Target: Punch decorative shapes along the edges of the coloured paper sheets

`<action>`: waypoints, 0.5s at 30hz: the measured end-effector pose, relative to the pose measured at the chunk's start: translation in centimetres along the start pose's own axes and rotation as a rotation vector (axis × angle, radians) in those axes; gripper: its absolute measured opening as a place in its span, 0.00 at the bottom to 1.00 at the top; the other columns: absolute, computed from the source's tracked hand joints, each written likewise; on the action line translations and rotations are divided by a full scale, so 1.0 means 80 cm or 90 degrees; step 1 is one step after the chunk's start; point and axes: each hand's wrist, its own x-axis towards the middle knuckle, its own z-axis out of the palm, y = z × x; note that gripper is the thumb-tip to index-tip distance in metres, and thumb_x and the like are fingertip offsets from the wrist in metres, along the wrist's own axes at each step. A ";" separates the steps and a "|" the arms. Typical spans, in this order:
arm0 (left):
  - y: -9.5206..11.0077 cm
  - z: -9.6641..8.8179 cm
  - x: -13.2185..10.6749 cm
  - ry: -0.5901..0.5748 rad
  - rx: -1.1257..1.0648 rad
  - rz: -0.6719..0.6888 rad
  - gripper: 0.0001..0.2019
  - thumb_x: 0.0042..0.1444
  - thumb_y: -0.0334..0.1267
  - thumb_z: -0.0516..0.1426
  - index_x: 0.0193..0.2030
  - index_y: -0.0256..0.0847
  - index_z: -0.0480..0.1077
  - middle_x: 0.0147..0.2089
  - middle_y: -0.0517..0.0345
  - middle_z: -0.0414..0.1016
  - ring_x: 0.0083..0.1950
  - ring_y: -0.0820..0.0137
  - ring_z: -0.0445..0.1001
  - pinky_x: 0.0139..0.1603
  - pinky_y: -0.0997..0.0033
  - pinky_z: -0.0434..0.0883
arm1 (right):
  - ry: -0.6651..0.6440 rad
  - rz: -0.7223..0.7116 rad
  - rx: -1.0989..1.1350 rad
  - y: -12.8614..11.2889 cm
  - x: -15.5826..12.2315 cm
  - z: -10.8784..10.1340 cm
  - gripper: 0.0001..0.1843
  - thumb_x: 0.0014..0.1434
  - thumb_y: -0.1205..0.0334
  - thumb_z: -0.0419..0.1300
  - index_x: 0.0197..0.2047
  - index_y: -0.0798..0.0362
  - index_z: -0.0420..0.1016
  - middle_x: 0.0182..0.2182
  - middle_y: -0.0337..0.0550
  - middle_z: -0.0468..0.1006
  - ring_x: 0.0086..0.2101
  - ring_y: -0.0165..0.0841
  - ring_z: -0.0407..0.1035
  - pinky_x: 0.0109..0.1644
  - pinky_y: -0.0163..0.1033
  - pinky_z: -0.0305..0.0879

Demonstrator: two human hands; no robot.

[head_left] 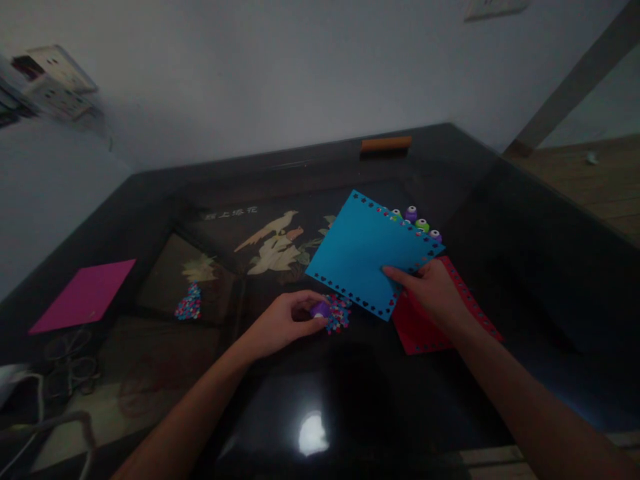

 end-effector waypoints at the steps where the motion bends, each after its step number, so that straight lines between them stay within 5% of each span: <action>1: 0.001 0.000 -0.002 -0.017 0.011 0.000 0.15 0.51 0.41 0.61 0.44 0.39 0.72 0.43 0.51 0.78 0.43 0.62 0.76 0.47 0.62 0.70 | -0.002 -0.005 0.004 0.000 0.000 0.000 0.16 0.46 0.54 0.68 0.37 0.53 0.77 0.34 0.44 0.82 0.32 0.39 0.77 0.36 0.43 0.75; 15: 0.001 -0.004 -0.009 -0.030 0.190 0.057 0.21 0.50 0.35 0.60 0.52 0.43 0.71 0.48 0.52 0.75 0.44 0.63 0.73 0.40 0.68 0.70 | -0.021 -0.014 0.002 -0.001 -0.001 0.002 0.14 0.47 0.55 0.67 0.37 0.52 0.78 0.35 0.44 0.82 0.32 0.38 0.77 0.37 0.44 0.76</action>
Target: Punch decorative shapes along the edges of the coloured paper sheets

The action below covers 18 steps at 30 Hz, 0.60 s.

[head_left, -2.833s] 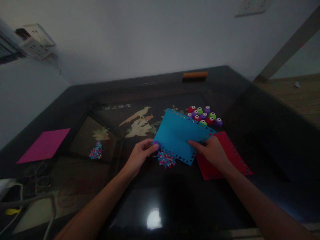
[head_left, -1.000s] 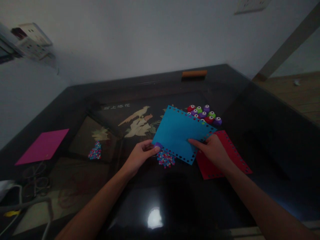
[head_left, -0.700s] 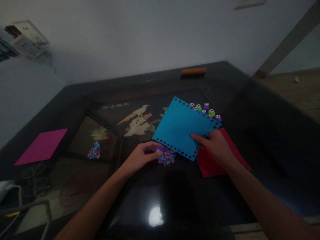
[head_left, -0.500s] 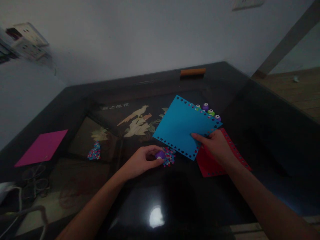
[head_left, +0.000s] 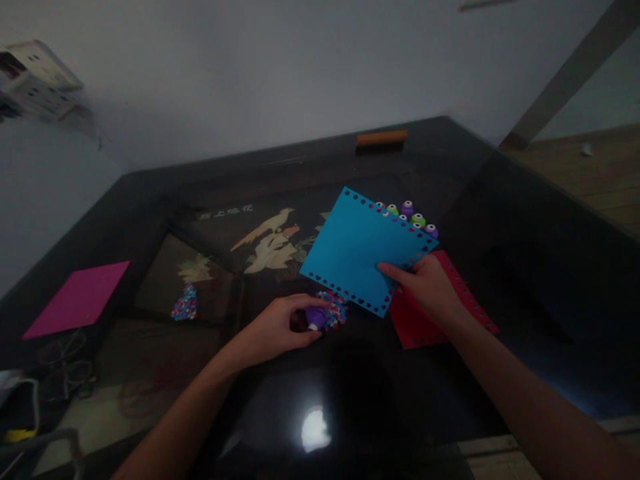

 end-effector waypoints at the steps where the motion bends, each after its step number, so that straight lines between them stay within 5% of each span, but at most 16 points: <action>1: 0.000 -0.001 0.000 0.000 0.006 0.003 0.21 0.50 0.35 0.60 0.52 0.43 0.71 0.48 0.52 0.75 0.44 0.63 0.73 0.41 0.68 0.70 | 0.003 0.001 -0.001 -0.001 0.000 0.000 0.14 0.47 0.55 0.67 0.37 0.52 0.78 0.35 0.44 0.82 0.32 0.38 0.77 0.37 0.44 0.76; 18: -0.008 -0.004 0.004 0.011 0.020 0.025 0.16 0.50 0.35 0.59 0.48 0.43 0.73 0.47 0.51 0.70 0.41 0.66 0.72 0.36 0.71 0.70 | 0.003 0.012 0.019 -0.008 -0.002 0.003 0.14 0.47 0.58 0.67 0.39 0.52 0.77 0.37 0.43 0.82 0.34 0.39 0.77 0.39 0.44 0.76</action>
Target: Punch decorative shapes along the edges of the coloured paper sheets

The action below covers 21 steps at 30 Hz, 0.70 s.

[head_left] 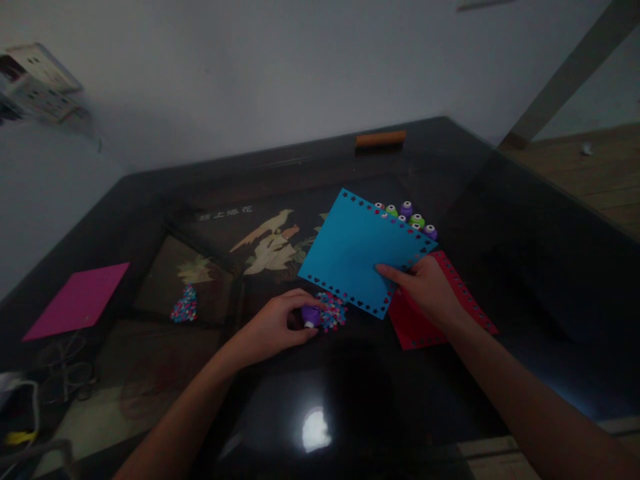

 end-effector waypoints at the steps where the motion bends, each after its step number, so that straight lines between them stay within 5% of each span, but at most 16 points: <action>1: 0.000 0.000 0.000 -0.002 -0.003 0.000 0.16 0.51 0.35 0.59 0.48 0.43 0.73 0.48 0.52 0.70 0.41 0.66 0.72 0.36 0.71 0.70 | -0.001 0.001 0.002 0.000 0.000 0.000 0.14 0.47 0.58 0.67 0.39 0.52 0.77 0.38 0.43 0.82 0.34 0.38 0.77 0.39 0.43 0.75; 12: 0.006 -0.002 -0.001 0.004 0.003 -0.015 0.19 0.52 0.38 0.59 0.52 0.44 0.71 0.49 0.52 0.71 0.45 0.64 0.72 0.41 0.68 0.70 | -0.007 0.017 0.027 0.000 0.001 0.000 0.15 0.47 0.58 0.68 0.38 0.52 0.76 0.35 0.42 0.82 0.30 0.34 0.76 0.33 0.39 0.73; 16: 0.000 -0.004 0.001 0.026 -0.059 -0.026 0.18 0.54 0.41 0.58 0.52 0.42 0.69 0.49 0.53 0.73 0.46 0.65 0.72 0.46 0.65 0.70 | -0.006 0.025 0.018 0.006 0.002 -0.002 0.14 0.46 0.52 0.68 0.30 0.54 0.74 0.25 0.39 0.79 0.22 0.30 0.71 0.27 0.37 0.69; 21: -0.007 -0.003 0.007 0.059 -0.158 -0.027 0.16 0.59 0.45 0.54 0.49 0.38 0.68 0.40 0.54 0.74 0.38 0.68 0.72 0.36 0.69 0.71 | 0.003 0.011 0.047 0.008 0.003 -0.002 0.18 0.47 0.46 0.65 0.24 0.53 0.70 0.19 0.35 0.73 0.19 0.28 0.66 0.26 0.36 0.67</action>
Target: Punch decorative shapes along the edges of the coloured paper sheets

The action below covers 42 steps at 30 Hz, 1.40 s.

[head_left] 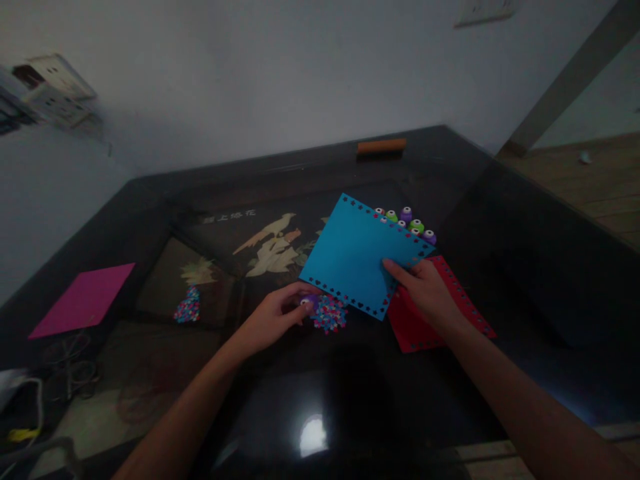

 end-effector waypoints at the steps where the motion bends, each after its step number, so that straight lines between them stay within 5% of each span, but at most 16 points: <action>1: -0.001 0.000 0.001 0.009 -0.013 0.004 0.16 0.59 0.46 0.53 0.48 0.38 0.69 0.39 0.54 0.73 0.37 0.68 0.72 0.33 0.71 0.70 | 0.006 -0.001 0.008 0.000 0.000 0.000 0.18 0.47 0.46 0.65 0.24 0.53 0.70 0.20 0.35 0.74 0.20 0.28 0.66 0.27 0.36 0.67; 6: -0.003 -0.001 0.007 0.051 -0.086 0.025 0.17 0.61 0.47 0.50 0.43 0.36 0.71 0.35 0.55 0.72 0.32 0.71 0.71 0.27 0.74 0.66 | 0.040 -0.012 0.035 0.003 0.004 0.000 0.18 0.44 0.48 0.68 0.33 0.53 0.76 0.32 0.41 0.80 0.29 0.34 0.73 0.36 0.41 0.71; 11: -0.003 0.001 0.007 0.079 -0.117 -0.010 0.16 0.54 0.43 0.58 0.46 0.37 0.69 0.35 0.58 0.73 0.33 0.70 0.72 0.31 0.73 0.68 | 0.080 -0.050 0.058 0.009 0.008 -0.005 0.20 0.45 0.54 0.69 0.41 0.52 0.75 0.40 0.43 0.80 0.36 0.36 0.74 0.43 0.44 0.71; 22: -0.007 0.001 0.006 0.120 -0.052 0.036 0.18 0.51 0.41 0.60 0.48 0.38 0.68 0.37 0.57 0.75 0.34 0.70 0.74 0.38 0.69 0.70 | 0.085 0.015 0.033 -0.027 -0.004 -0.013 0.19 0.47 0.52 0.66 0.41 0.54 0.75 0.29 0.42 0.80 0.23 0.32 0.71 0.27 0.39 0.69; 27: -0.014 0.002 0.008 0.145 0.004 0.059 0.17 0.51 0.42 0.59 0.47 0.39 0.70 0.39 0.55 0.75 0.36 0.68 0.74 0.38 0.68 0.71 | 0.116 -0.007 -0.006 -0.047 -0.013 -0.051 0.24 0.44 0.53 0.69 0.44 0.52 0.75 0.32 0.44 0.82 0.27 0.36 0.75 0.30 0.42 0.73; 34: -0.019 0.006 0.012 0.173 0.085 0.053 0.18 0.51 0.42 0.58 0.48 0.39 0.70 0.39 0.55 0.76 0.38 0.65 0.74 0.42 0.65 0.71 | 0.154 0.110 -0.007 -0.019 -0.024 -0.115 0.20 0.43 0.58 0.69 0.41 0.51 0.74 0.29 0.43 0.82 0.26 0.38 0.76 0.30 0.43 0.74; 42: -0.005 0.015 0.030 0.181 0.182 0.069 0.16 0.53 0.41 0.56 0.48 0.41 0.71 0.36 0.56 0.76 0.34 0.67 0.72 0.37 0.67 0.70 | 0.030 0.093 -0.131 -0.006 -0.019 -0.133 0.16 0.45 0.56 0.67 0.39 0.51 0.74 0.31 0.43 0.82 0.30 0.42 0.77 0.34 0.47 0.74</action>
